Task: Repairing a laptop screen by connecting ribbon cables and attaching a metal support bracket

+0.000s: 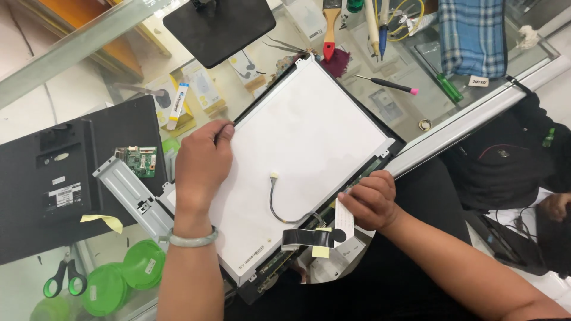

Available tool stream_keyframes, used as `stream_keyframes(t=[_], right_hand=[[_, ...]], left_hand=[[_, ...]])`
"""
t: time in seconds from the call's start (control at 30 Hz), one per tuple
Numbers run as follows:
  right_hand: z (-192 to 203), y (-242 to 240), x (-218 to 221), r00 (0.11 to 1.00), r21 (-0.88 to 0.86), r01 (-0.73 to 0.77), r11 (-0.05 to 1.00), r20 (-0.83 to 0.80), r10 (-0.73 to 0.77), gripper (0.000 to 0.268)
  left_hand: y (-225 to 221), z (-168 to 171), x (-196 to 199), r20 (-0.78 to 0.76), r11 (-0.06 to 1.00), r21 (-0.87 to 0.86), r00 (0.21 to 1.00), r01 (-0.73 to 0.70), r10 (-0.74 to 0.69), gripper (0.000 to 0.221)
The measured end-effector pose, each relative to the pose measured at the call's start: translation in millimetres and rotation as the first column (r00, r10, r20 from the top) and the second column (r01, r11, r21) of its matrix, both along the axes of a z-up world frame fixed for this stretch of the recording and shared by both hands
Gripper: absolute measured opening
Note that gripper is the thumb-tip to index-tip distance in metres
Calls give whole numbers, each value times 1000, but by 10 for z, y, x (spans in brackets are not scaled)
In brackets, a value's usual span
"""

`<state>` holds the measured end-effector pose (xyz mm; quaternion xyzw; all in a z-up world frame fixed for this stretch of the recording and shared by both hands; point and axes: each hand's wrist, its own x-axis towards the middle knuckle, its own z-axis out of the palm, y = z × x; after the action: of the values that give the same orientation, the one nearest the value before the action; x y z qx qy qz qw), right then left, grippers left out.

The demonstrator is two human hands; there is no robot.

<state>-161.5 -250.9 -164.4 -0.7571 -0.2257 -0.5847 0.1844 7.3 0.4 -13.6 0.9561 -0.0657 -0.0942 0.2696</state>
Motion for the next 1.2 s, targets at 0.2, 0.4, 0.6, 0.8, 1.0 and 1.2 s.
stream_keyframes(t=[0.2, 0.4, 0.6, 0.8, 1.0, 1.2], right_hand=[[55, 15, 19, 1000, 11, -20, 1000, -14, 20, 13], [83, 25, 35, 995, 20, -84, 996, -59, 85, 12], [25, -14, 25, 997, 0, -70, 998, -29, 70, 10], [2, -22, 21, 998, -6, -59, 998, -18, 59, 8], [80, 13, 46, 995, 26, -96, 995, -24, 97, 11], [157, 33, 58, 992, 35, -114, 993, -44, 116, 11]], left_hand=[[-52, 50, -69, 37, 998, 67, 999, 23, -26, 35], [-11, -30, -31, 53, 994, 105, 998, 39, -44, 36], [-32, 158, -113, 64, 999, -12, 997, 39, -38, 34], [-20, 130, -109, 67, 999, -29, 997, 28, -26, 32], [-20, -28, -49, 62, 998, 55, 997, 34, -38, 35], [5, 129, -108, 81, 999, 47, 996, 24, -28, 34]])
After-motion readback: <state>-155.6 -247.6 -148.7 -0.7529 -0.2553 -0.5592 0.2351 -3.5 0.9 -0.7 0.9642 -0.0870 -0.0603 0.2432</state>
